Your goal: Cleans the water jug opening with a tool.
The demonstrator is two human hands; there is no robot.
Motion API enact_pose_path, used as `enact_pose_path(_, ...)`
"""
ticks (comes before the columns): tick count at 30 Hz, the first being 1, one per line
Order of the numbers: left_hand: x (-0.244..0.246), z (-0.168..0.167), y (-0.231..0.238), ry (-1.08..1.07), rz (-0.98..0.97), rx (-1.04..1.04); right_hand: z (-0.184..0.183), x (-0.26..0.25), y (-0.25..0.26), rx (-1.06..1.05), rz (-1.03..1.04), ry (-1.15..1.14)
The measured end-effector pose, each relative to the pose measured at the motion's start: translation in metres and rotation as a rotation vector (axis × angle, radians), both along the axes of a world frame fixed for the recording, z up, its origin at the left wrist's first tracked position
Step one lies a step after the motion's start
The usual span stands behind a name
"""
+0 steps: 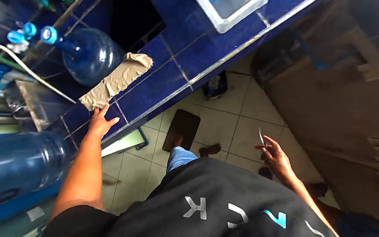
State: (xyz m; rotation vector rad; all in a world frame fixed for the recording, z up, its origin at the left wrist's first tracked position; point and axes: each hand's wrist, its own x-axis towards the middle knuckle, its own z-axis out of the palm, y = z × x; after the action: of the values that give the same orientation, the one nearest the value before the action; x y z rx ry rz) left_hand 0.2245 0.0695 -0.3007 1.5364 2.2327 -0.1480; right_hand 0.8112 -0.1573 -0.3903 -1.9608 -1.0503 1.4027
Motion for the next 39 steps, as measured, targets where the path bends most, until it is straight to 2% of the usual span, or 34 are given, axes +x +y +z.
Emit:
enact_pose_path(10,-0.005,-0.004,-0.002,-0.058,0.031,0.055,0.043,-0.045,0.135,0.189,0.279,-0.148)
enact_pose_path(13,-0.012,-0.012,-0.005,-0.031,0.004,0.101,0.072,-0.075,0.175,0.236,0.434,-0.214)
enact_pose_path(17,-0.014,-0.006,0.002,-0.038,-0.004,-0.019,0.125,-0.137,0.233,0.372,0.595,-0.297)
enact_pose_path(20,-0.014,0.011,0.005,-0.055,-0.048,-0.116,0.160,-0.192,0.279,0.422,0.772,-0.371)
enact_pose_path(22,-0.017,0.039,0.020,-0.069,-0.133,-0.221,0.186,-0.235,0.312,0.431,0.846,-0.431)
enact_pose_path(24,-0.032,0.067,0.045,-0.147,-0.180,-0.231,0.209,-0.281,0.345,0.379,0.929,-0.516)
enact_pose_path(27,-0.065,0.098,0.100,-0.332,-0.088,0.036,0.230,-0.350,0.394,0.401,1.018,-0.628)
enact_pose_path(29,-0.089,0.094,0.135,-0.460,-0.046,0.304,0.238,-0.394,0.420,0.430,1.068,-0.698)
enact_pose_path(31,-0.106,0.084,0.168,-0.583,-0.057,0.472,0.240,-0.431,0.446,0.522,1.082,-0.703)
enact_pose_path(35,-0.120,0.076,0.210,-0.715,-0.038,0.557,0.266,-0.496,0.487,0.444,1.147,-0.875)
enact_pose_path(39,-0.111,0.067,0.238,-0.775,-0.023,0.599,0.272,-0.523,0.507,0.358,1.252,-1.026)
